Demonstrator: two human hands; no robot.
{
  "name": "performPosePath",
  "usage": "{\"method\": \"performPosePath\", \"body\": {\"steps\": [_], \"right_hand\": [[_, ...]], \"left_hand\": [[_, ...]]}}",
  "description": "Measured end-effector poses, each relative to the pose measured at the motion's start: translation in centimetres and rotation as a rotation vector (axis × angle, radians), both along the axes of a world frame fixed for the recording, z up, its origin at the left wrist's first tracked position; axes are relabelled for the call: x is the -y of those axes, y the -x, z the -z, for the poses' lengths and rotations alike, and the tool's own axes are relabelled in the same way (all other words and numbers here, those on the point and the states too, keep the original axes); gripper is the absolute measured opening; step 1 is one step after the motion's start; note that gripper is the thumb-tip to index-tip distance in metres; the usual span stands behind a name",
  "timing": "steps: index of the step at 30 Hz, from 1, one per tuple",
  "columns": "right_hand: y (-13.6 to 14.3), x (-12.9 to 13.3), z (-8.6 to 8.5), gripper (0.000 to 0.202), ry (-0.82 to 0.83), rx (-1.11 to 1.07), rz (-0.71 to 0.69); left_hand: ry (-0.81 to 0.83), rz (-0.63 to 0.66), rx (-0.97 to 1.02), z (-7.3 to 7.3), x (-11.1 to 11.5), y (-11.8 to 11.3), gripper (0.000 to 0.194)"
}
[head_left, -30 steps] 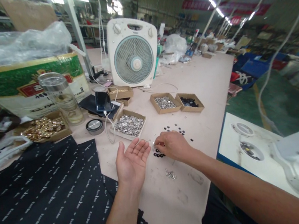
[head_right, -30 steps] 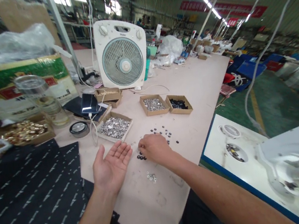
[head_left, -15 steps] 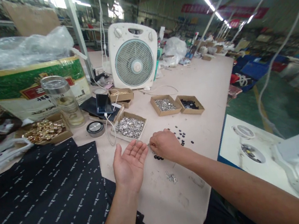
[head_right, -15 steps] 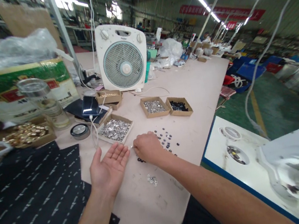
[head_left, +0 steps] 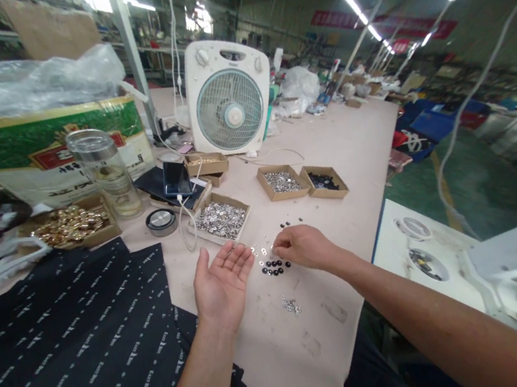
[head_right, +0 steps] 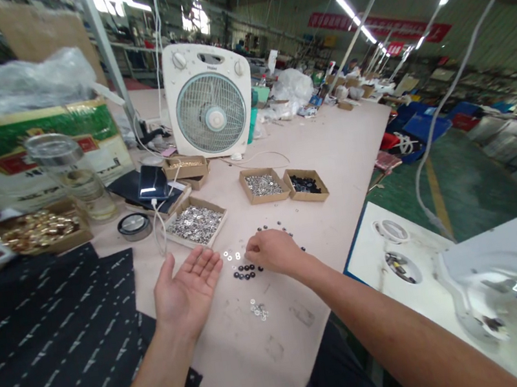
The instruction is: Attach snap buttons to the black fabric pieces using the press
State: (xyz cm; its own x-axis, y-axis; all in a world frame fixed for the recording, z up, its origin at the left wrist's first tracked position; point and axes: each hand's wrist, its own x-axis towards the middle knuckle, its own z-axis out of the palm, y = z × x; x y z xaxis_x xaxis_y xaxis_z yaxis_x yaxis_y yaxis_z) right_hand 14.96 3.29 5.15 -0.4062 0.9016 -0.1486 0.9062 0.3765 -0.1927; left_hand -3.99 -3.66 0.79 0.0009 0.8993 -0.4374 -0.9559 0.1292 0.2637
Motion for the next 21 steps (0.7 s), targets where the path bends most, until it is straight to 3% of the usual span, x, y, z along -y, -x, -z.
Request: {"method": "performPosePath", "body": {"steps": [10, 21], "right_hand": [[1.1, 0.0, 0.6, 0.02, 0.067, 0.116, -0.005], [1.5, 0.4, 0.4, 0.024, -0.055, 0.267, -0.101]], "left_hand": [[-0.002, 0.008, 0.004, -0.2, 0.0, -0.1, 0.044], [-0.006, 0.011, -0.001, 0.0, 0.0, -0.2, 0.045]]}}
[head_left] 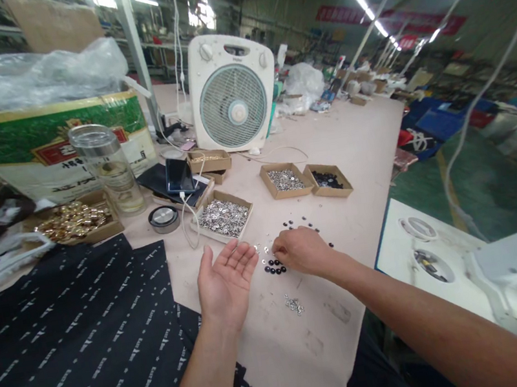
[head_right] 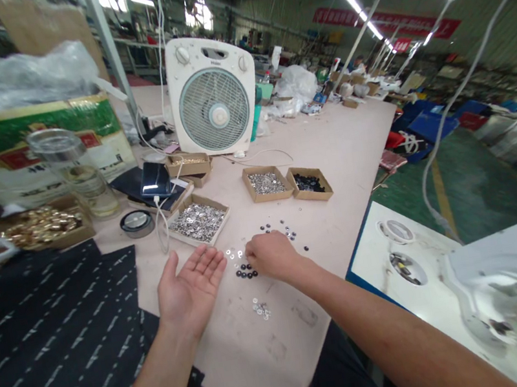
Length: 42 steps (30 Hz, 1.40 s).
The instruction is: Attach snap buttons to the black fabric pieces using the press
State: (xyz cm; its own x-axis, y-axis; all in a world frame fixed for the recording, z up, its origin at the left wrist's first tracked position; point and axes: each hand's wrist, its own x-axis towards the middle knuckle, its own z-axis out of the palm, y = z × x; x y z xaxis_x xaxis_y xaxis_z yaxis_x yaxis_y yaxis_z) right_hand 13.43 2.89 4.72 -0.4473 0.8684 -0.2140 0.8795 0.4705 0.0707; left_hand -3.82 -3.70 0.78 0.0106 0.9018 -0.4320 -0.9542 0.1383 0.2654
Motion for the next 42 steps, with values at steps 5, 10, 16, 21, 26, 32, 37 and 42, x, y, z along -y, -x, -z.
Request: {"method": "performPosePath", "body": {"steps": [5, 10, 16, 21, 26, 32, 37, 42], "right_hand": [[0.5, 0.0, 0.2, 0.024, -0.004, 0.033, 0.032], [1.7, -0.1, -0.6, 0.024, 0.003, 0.124, 0.022], [1.3, 0.0, -0.8, 0.024, 0.025, 0.117, 0.032], [0.5, 0.2, -1.1, 0.026, 0.012, 0.074, 0.085], [-1.6, 1.5, -2.0, 0.021, 0.034, 0.039, 0.077], [-5.6, 5.0, -0.7, 0.016, 0.033, 0.127, 0.051], [-6.3, 6.9, 0.3, 0.018, -0.019, 0.004, 0.102], [-7.0, 7.6, 1.2, 0.02, 0.02, -0.293, 0.21]], "left_hand": [[-0.003, 0.006, 0.01, 0.2, 0.0, -0.1, 0.045], [-0.011, 0.021, -0.003, 0.3, 0.1, -0.3, 0.045], [-0.006, 0.005, -0.004, 0.1, 0.0, -0.2, 0.045], [-0.013, 0.011, 0.004, 0.1, -0.1, -0.1, 0.045], [0.001, 0.007, 0.004, -0.1, 0.1, -0.1, 0.044], [0.01, 0.02, -0.011, 0.0, 0.2, -0.2, 0.044], [0.009, 0.024, -0.032, -0.1, 0.3, -0.2, 0.044], [0.014, 0.022, -0.042, -0.3, 0.4, -0.3, 0.045]]}}
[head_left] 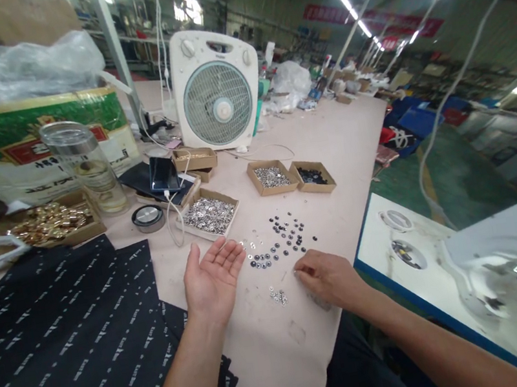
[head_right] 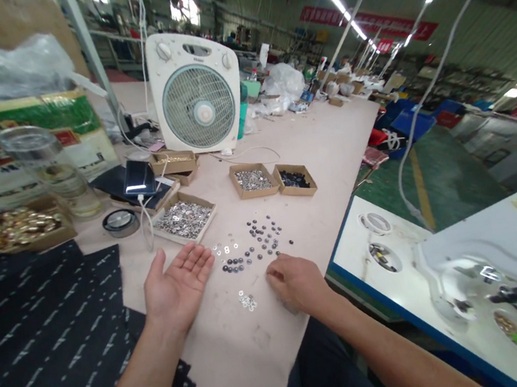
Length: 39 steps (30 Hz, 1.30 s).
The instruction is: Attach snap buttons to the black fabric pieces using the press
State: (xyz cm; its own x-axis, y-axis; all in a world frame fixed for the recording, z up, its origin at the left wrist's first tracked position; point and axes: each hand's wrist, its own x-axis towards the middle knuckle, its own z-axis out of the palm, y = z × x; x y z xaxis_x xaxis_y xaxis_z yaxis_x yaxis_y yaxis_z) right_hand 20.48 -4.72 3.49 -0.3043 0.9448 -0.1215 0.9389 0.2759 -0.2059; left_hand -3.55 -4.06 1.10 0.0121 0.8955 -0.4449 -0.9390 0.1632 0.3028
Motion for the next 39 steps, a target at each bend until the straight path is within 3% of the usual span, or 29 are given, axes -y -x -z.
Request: {"method": "performPosePath", "body": {"steps": [7, 15, 24, 39], "right_hand": [[-0.5, -0.6, 0.8, 0.014, 0.106, -0.238, 0.149], [-1.2, -1.4, 0.8, 0.02, 0.15, -0.23, 0.034], [-1.3, -2.3, 0.4, 0.019, 0.277, -0.269, 0.051], [0.8, -2.1, -0.8, 0.022, 0.219, 0.013, 0.046]], "left_hand": [[0.005, -0.002, 0.003, 0.1, 0.0, 0.0, 0.045], [-0.01, 0.011, 0.002, 0.2, -0.1, -0.1, 0.044], [-0.007, 0.012, 0.003, 0.1, 0.0, -0.1, 0.044], [-0.029, 0.023, -0.011, 0.6, 0.1, -0.3, 0.043]]}}
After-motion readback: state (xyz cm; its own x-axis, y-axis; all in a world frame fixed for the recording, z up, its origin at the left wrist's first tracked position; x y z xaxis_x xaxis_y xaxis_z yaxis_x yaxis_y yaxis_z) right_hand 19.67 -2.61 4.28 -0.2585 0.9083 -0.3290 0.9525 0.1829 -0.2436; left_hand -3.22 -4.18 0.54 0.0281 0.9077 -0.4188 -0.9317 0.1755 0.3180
